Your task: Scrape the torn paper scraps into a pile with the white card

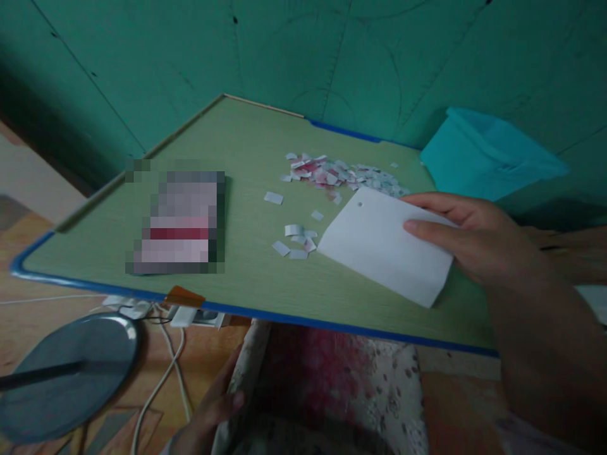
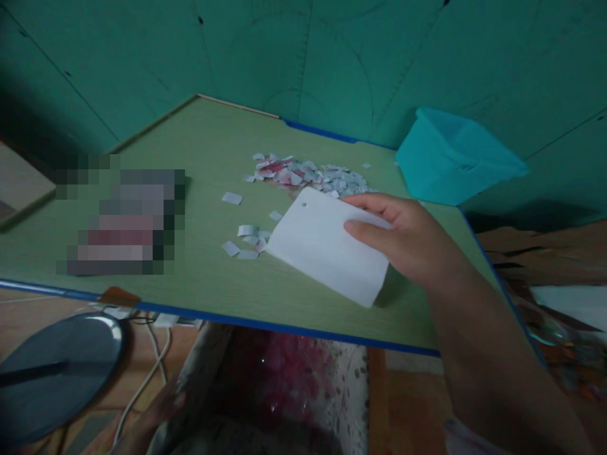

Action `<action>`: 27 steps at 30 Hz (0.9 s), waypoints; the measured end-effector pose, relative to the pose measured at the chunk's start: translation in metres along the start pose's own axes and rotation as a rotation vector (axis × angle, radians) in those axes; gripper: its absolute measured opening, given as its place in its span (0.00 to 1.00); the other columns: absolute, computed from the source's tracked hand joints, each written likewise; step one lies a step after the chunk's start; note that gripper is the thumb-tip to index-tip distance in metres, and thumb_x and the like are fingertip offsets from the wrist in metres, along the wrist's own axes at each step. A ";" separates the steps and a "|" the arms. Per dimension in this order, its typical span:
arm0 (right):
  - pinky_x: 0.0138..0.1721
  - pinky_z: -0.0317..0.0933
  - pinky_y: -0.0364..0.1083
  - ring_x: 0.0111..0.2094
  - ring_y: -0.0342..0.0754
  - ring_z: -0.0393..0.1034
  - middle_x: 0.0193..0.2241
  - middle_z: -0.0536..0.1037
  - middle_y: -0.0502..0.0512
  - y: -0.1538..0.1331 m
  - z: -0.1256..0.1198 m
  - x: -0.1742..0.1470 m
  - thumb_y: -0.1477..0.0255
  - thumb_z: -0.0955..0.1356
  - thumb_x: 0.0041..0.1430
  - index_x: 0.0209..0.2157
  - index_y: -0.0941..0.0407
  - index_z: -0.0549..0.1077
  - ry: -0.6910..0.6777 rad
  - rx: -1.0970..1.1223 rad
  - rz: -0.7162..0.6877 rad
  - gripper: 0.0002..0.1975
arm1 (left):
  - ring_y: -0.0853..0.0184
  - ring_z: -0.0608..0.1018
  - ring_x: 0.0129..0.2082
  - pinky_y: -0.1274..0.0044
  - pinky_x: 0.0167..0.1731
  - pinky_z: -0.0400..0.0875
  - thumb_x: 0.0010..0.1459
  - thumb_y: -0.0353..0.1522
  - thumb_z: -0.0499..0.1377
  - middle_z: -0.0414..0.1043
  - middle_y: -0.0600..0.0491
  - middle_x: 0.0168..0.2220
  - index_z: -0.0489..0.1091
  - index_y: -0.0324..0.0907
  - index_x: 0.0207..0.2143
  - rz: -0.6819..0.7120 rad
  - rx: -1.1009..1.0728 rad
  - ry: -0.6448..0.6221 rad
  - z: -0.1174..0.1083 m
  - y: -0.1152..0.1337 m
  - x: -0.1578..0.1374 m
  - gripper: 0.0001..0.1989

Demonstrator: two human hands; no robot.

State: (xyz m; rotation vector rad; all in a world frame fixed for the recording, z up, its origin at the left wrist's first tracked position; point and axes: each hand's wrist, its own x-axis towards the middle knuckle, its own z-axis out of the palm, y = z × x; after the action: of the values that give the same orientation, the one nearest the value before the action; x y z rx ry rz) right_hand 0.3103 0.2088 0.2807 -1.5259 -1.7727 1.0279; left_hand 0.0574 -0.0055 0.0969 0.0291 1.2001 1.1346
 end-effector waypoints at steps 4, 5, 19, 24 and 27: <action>0.25 0.61 0.39 0.27 0.40 0.69 0.33 0.77 0.43 0.002 0.003 0.001 0.66 0.70 0.45 0.38 0.46 0.74 0.047 0.059 -0.048 0.15 | 0.54 0.72 0.48 0.72 0.43 0.68 0.32 0.40 0.68 0.81 0.55 0.28 0.75 0.49 0.41 -0.012 0.057 -0.034 0.002 0.003 -0.007 0.27; 0.25 0.61 0.39 0.28 0.40 0.69 0.33 0.77 0.43 0.001 0.005 0.001 0.66 0.70 0.45 0.38 0.46 0.74 0.041 0.019 -0.062 0.14 | 0.55 0.73 0.47 0.73 0.42 0.69 0.33 0.40 0.68 0.81 0.55 0.28 0.75 0.49 0.40 -0.013 0.086 -0.021 0.002 0.003 -0.008 0.26; 0.25 0.60 0.40 0.28 0.42 0.69 0.32 0.78 0.43 0.002 0.001 -0.004 0.68 0.70 0.45 0.35 0.46 0.76 -0.047 -0.084 -0.079 0.12 | 0.54 0.74 0.46 0.73 0.41 0.71 0.31 0.33 0.67 0.81 0.54 0.30 0.76 0.45 0.39 0.015 -0.068 -0.053 0.011 0.002 -0.006 0.25; 0.21 0.57 0.39 0.24 0.40 0.68 0.30 0.77 0.42 0.006 -0.008 -0.004 0.69 0.70 0.44 0.34 0.44 0.76 -0.046 -0.057 -0.051 0.12 | 0.52 0.73 0.47 0.70 0.44 0.69 0.32 0.34 0.67 0.81 0.54 0.30 0.74 0.45 0.43 -0.014 -0.092 -0.052 0.010 0.004 -0.007 0.28; 0.22 0.57 0.38 0.24 0.39 0.67 0.30 0.77 0.41 0.009 -0.007 -0.001 0.68 0.70 0.45 0.35 0.43 0.76 0.012 0.014 -0.035 0.12 | 0.50 0.72 0.49 0.67 0.48 0.67 0.30 0.37 0.68 0.81 0.53 0.34 0.73 0.47 0.44 -0.024 0.024 -0.076 0.004 0.004 -0.001 0.31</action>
State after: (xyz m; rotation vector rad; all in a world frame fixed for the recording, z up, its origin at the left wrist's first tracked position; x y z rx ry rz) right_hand 0.3207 0.2100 0.2770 -1.4841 -1.7746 1.0099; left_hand 0.0577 -0.0021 0.1015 0.0757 1.1436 1.0892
